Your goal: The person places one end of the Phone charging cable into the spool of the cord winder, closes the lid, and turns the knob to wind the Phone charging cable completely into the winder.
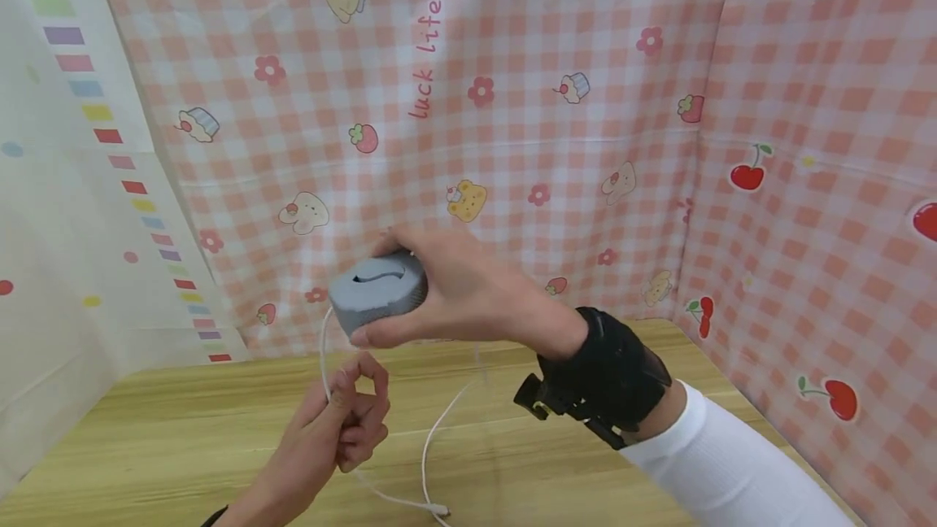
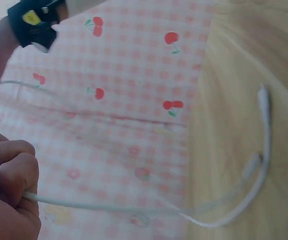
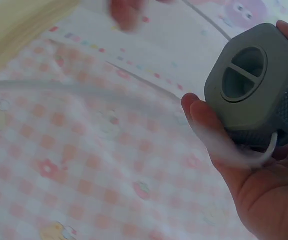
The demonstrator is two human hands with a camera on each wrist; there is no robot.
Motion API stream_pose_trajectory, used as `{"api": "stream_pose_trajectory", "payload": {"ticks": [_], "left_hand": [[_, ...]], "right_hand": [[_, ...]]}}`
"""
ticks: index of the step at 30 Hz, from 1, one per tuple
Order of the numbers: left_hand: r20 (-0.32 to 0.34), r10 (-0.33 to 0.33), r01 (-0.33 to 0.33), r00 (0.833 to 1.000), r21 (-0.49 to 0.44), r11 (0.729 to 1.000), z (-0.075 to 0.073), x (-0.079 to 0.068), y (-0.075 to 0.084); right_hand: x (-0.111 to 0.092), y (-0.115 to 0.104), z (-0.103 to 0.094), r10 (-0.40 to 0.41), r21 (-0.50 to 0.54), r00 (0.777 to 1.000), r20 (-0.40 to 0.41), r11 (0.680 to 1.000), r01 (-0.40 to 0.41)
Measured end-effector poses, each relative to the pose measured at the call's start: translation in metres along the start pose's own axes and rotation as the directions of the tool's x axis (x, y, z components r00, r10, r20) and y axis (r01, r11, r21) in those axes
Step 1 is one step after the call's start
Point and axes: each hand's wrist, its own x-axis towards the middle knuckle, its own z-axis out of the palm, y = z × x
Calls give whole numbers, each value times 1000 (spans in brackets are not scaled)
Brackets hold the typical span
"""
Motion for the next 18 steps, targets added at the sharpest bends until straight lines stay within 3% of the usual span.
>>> {"api": "stream_pose_trajectory", "payload": {"ticks": [6,13,16,18], "left_hand": [[73,-38,41,997,-31,999,2,-9,-15],[167,-21,45,986,-144,988,11,-14,-33],[149,-28,47,988,-129,991,14,-15,-42],[81,-58,63,995,-68,996,15,-15,-47]], "right_hand": [[0,-6,-30,88,23,993,-81,996,-86],[9,-14,-50,128,4,980,-154,992,-129],[12,-18,-51,153,32,974,-165,988,-150],[13,-21,-50,175,49,968,-183,984,-168]]}}
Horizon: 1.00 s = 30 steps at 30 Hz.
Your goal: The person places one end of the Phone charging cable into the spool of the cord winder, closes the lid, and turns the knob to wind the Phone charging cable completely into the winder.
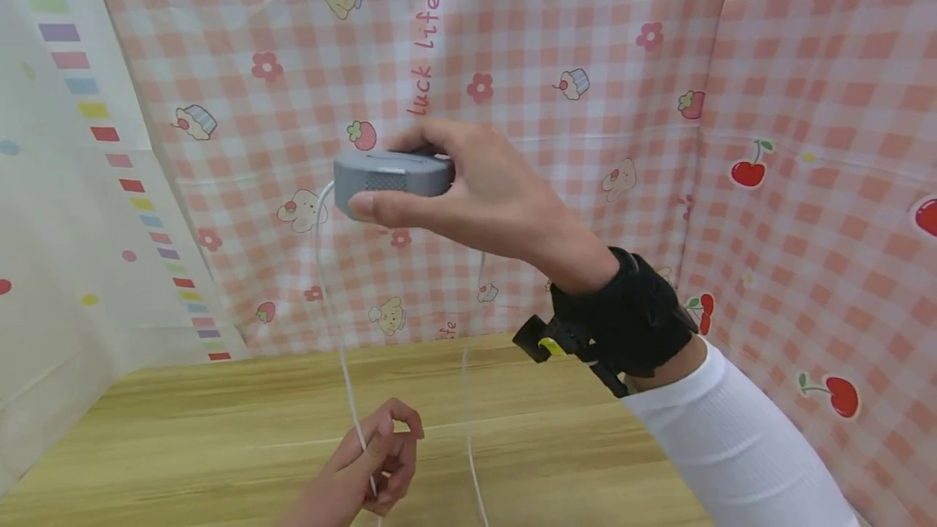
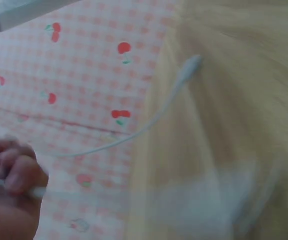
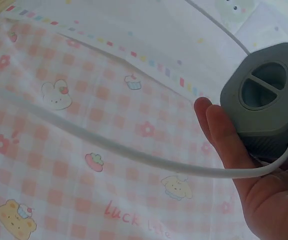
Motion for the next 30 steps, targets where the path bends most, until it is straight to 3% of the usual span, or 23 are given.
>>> {"api": "stream_pose_trajectory", "payload": {"ticks": [2,4,7,9,12,16,20,24,30], "left_hand": [[-104,-40,48,994,74,996,-1,2,-4],[-203,-87,118,975,144,983,-2,5,-8],[-255,-137,192,957,205,960,-3,10,-16],[-230,-153,206,961,230,951,-2,13,-22],[-170,-145,180,975,215,960,0,17,-30],[-100,-121,131,988,108,985,4,19,-35],[-42,-152,152,987,-17,988,6,17,-34],[-10,-198,197,980,-61,979,7,11,-34],[4,-185,185,983,-86,979,6,5,-35]], "right_hand": [[0,-5,1,9,21,1000,-11,1000,-9],[0,-10,3,-15,32,1000,-15,999,15],[0,-18,5,-62,44,998,-14,997,63],[1,-22,6,-101,30,995,-27,994,102],[3,-26,7,-136,-8,990,-47,991,136],[6,-28,6,-155,-56,985,-71,987,151],[8,-25,2,-129,-48,984,-121,991,124],[9,-21,-1,-98,-25,982,-160,995,95],[9,-26,-1,-125,-5,974,-189,992,127]]}}
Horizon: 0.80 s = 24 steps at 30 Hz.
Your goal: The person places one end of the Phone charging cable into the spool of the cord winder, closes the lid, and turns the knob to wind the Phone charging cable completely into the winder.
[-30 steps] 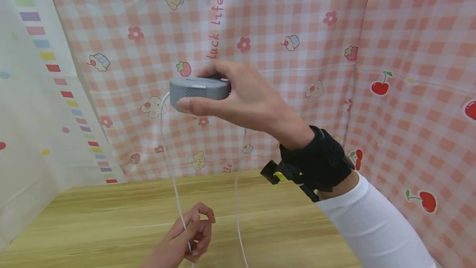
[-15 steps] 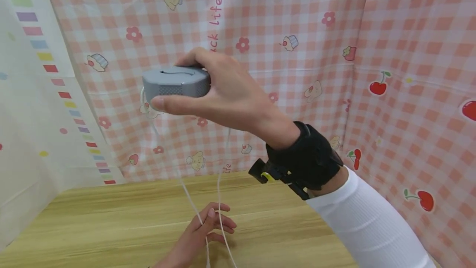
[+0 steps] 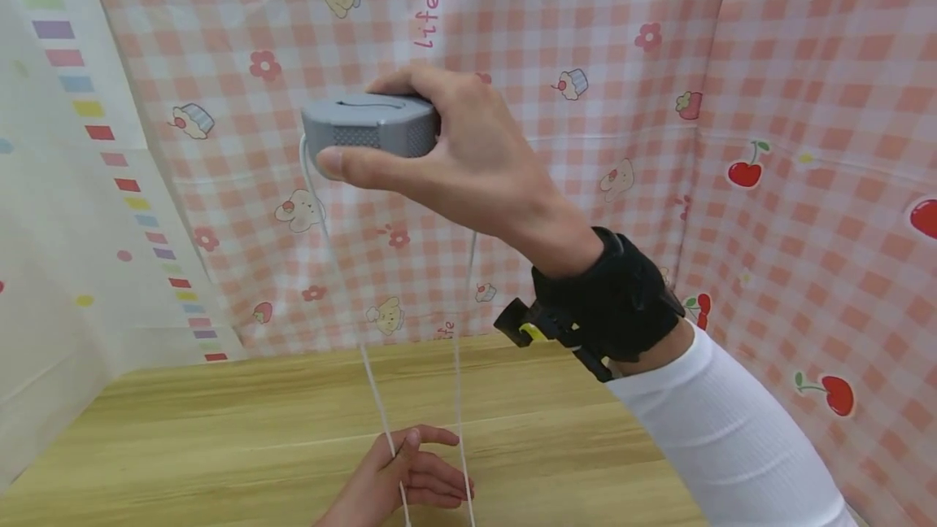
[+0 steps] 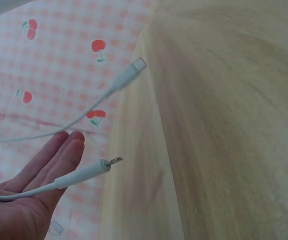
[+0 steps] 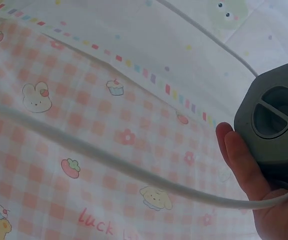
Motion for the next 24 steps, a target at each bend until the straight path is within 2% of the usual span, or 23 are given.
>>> {"api": "stream_pose_trajectory", "payload": {"ticks": [3,6,8,10,12,15,18,21,24], "left_hand": [[16,-4,4,1000,13,1000,-2,-1,0],[37,47,-49,998,49,998,-7,-2,5],[34,112,-114,993,78,990,-11,-1,17],[20,202,-203,979,136,970,-14,2,40],[1,281,-277,960,170,946,-14,7,72],[-12,399,-387,917,216,896,-10,15,125],[-21,516,-494,856,260,830,-5,22,172],[-48,579,-536,814,322,780,-1,27,208],[-98,597,-527,797,370,765,-1,29,230]], "right_hand": [[-1,-4,1,3,17,1000,1,1000,-3],[-3,-4,2,29,7,999,37,1000,-29],[-5,-2,3,41,-6,997,65,999,-41],[-7,2,5,45,-18,995,84,999,-44],[-7,5,6,50,-9,993,102,999,-49],[-7,9,10,43,10,991,130,999,-45],[-5,12,16,12,35,988,155,999,-18],[-5,14,19,1,52,988,152,999,-9],[-4,14,20,-8,57,991,132,998,1]]}}
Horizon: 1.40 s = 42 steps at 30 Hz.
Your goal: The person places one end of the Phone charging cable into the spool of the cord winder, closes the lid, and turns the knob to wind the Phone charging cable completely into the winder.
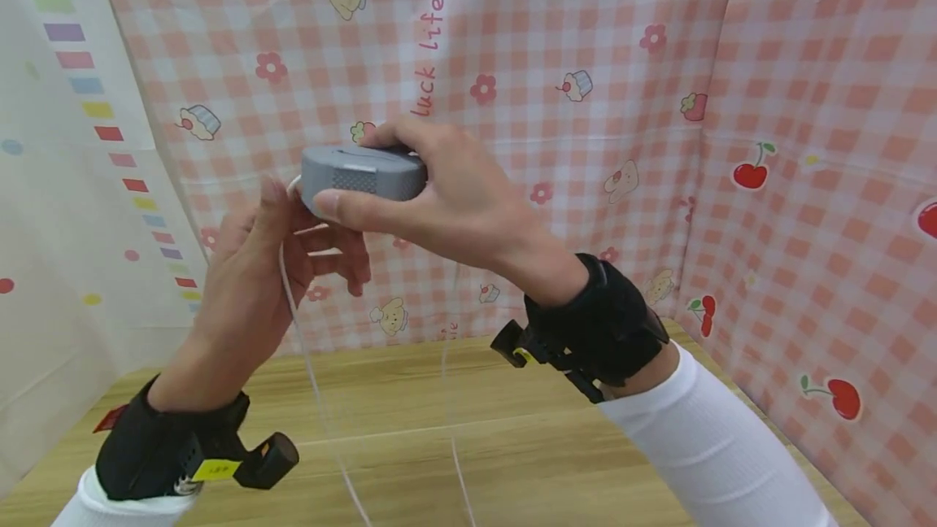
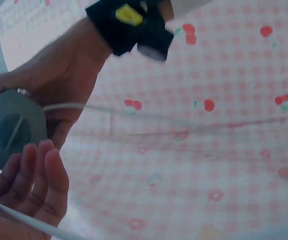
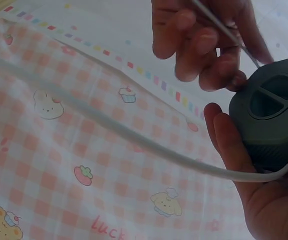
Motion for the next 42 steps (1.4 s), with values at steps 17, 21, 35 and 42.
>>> {"api": "stream_pose_trajectory", "payload": {"ticks": [17,21,35,42], "left_hand": [[-97,5,14,995,193,981,0,8,10],[-71,-16,28,997,179,983,-1,9,9],[-91,125,-102,988,226,969,5,8,0],[-108,102,-81,989,184,980,7,5,-1]], "right_hand": [[-6,4,2,-19,-132,1000,1,991,19],[-4,4,1,-34,-133,999,-17,991,31],[-6,6,0,-7,-105,1000,-27,994,4],[-6,5,-2,22,-111,1000,-7,994,-22]]}}
